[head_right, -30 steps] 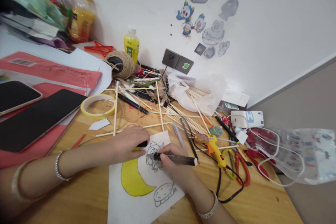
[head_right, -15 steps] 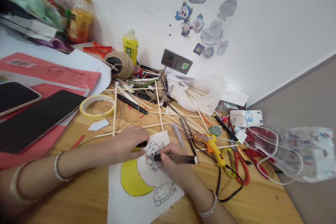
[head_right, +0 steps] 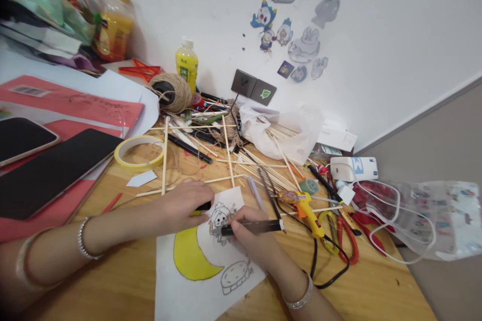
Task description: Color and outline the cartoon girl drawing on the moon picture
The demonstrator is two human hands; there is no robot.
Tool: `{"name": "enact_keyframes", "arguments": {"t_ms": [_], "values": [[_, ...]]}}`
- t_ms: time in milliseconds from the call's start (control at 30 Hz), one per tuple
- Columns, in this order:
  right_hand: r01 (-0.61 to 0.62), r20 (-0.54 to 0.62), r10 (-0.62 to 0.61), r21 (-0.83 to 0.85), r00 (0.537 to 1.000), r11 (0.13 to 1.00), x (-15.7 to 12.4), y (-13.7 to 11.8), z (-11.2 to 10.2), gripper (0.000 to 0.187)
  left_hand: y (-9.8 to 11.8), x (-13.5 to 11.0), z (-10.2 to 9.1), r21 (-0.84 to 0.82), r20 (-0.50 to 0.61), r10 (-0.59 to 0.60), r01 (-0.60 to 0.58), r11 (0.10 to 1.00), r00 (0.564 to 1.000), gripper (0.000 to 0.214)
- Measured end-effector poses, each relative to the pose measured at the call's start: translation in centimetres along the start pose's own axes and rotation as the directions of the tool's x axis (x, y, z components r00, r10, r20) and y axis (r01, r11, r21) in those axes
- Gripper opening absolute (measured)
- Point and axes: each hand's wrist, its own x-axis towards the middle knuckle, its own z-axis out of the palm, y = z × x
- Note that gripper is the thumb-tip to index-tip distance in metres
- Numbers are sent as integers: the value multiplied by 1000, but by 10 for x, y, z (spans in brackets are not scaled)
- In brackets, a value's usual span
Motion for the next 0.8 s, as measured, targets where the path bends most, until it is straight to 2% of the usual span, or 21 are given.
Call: {"name": "enact_keyframes", "arguments": {"t_ms": [300,567,800], "values": [[0,13,0,26,1000,1000,1,-1,0,31,0,-1,0,8,2,-7,7,1000,1000,13],[20,-11,-21,-24,1000,1000,0,1,-1,31,-1,0,2,15,-8,2,-2,1000,1000,14],[20,9,-20,17,1000,1000,0,0,-1,29,0,0,1,23,-4,-7,7,1000,1000,11]]}}
